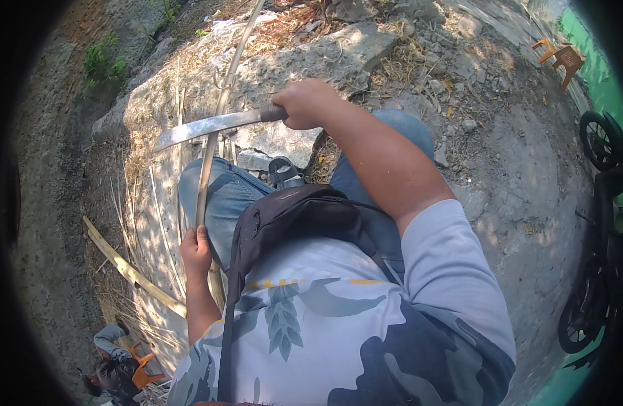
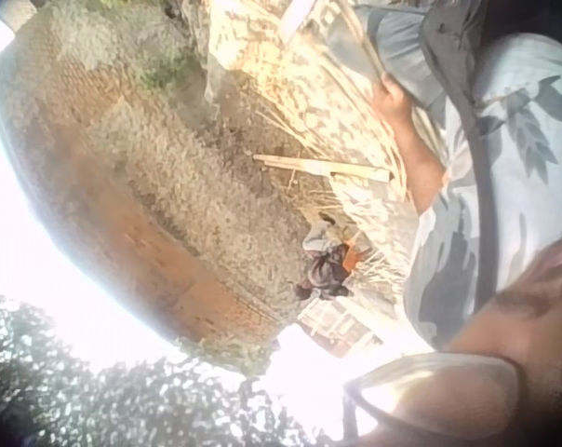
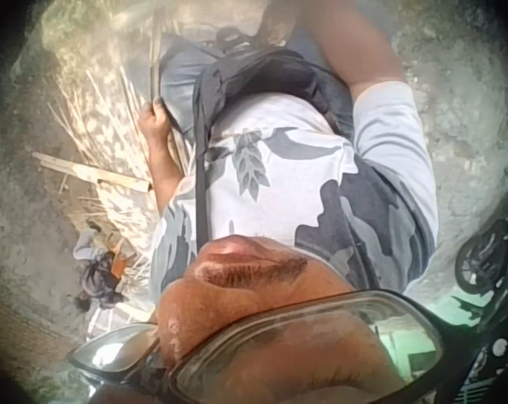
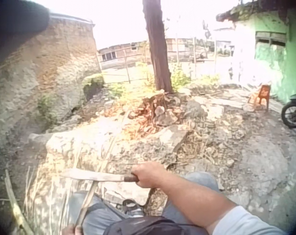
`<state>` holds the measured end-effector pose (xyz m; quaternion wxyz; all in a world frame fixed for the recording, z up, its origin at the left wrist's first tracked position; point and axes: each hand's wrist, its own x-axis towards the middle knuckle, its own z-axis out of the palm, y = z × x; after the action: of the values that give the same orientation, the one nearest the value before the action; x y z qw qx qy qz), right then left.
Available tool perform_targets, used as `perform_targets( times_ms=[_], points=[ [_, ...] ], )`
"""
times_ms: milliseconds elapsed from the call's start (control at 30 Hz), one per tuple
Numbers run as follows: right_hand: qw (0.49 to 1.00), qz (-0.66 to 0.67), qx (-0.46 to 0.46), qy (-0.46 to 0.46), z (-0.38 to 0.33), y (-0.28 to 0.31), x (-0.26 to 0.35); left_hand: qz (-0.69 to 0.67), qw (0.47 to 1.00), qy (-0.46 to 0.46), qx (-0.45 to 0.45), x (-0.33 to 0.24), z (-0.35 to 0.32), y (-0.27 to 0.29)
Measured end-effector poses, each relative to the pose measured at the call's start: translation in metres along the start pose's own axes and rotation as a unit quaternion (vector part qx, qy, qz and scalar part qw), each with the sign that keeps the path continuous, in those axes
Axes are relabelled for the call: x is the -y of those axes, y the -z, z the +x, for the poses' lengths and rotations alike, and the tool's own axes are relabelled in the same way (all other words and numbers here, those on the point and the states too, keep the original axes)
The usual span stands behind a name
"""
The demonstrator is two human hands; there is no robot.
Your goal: The person shaves a strip of bamboo using a knife.
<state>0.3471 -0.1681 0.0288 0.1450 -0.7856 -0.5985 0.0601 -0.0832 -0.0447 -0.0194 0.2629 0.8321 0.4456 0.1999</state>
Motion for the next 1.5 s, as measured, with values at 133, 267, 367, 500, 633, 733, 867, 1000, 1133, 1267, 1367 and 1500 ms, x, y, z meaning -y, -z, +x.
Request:
perform_targets(
  times_ms=[133, 267, 367, 500, 633, 733, 867, 1000, 1133, 1267, 1367, 1500],
  points=[
    [0.994, -0.038, 0.039, 0.097, 0.005, -0.013, 0.020, 0.023, 1.000, 0.004, 0.001, -0.003, -0.001, 0.003],
    [0.990, -0.033, 0.059, 0.122, 0.011, -0.019, 0.028, 0.033, 0.999, 0.004, -0.004, -0.002, -0.001, 0.000],
    [0.996, -0.022, 0.048, 0.069, 0.014, -0.015, 0.014, 0.031, 0.999, 0.002, -0.006, -0.001, -0.003, 0.001],
    [0.993, 0.042, 0.077, -0.081, 0.014, -0.005, 0.002, 0.024, 1.000, -0.008, -0.005, -0.001, -0.002, 0.000],
    [0.996, 0.053, 0.038, -0.067, 0.009, -0.005, 0.000, 0.006, 1.000, 0.003, 0.011, -0.005, 0.000, 0.003],
    [0.999, 0.026, 0.040, -0.004, 0.006, -0.006, 0.005, 0.014, 1.000, 0.012, 0.014, -0.007, 0.000, 0.004],
    [0.997, -0.007, 0.057, 0.055, 0.008, -0.017, 0.020, 0.044, 0.999, 0.005, 0.020, -0.008, 0.002, 0.007],
    [0.996, -0.014, 0.080, 0.042, 0.011, -0.010, 0.022, 0.046, 0.999, -0.004, 0.006, -0.006, -0.001, 0.003],
    [0.999, 0.011, 0.043, 0.004, 0.011, -0.010, 0.006, 0.040, 0.999, -0.010, -0.005, -0.008, -0.001, 0.002],
    [0.998, 0.017, 0.037, -0.040, 0.009, -0.005, 0.001, 0.041, 0.999, -0.016, -0.005, -0.004, 0.001, 0.003],
    [0.999, 0.018, 0.024, -0.025, 0.006, -0.003, 0.004, 0.036, 0.999, -0.010, 0.005, -0.003, 0.002, 0.003],
    [0.998, 0.015, 0.045, 0.038, 0.006, -0.005, 0.015, 0.009, 1.000, -0.005, 0.015, -0.003, 0.001, 0.003]
  ],
)
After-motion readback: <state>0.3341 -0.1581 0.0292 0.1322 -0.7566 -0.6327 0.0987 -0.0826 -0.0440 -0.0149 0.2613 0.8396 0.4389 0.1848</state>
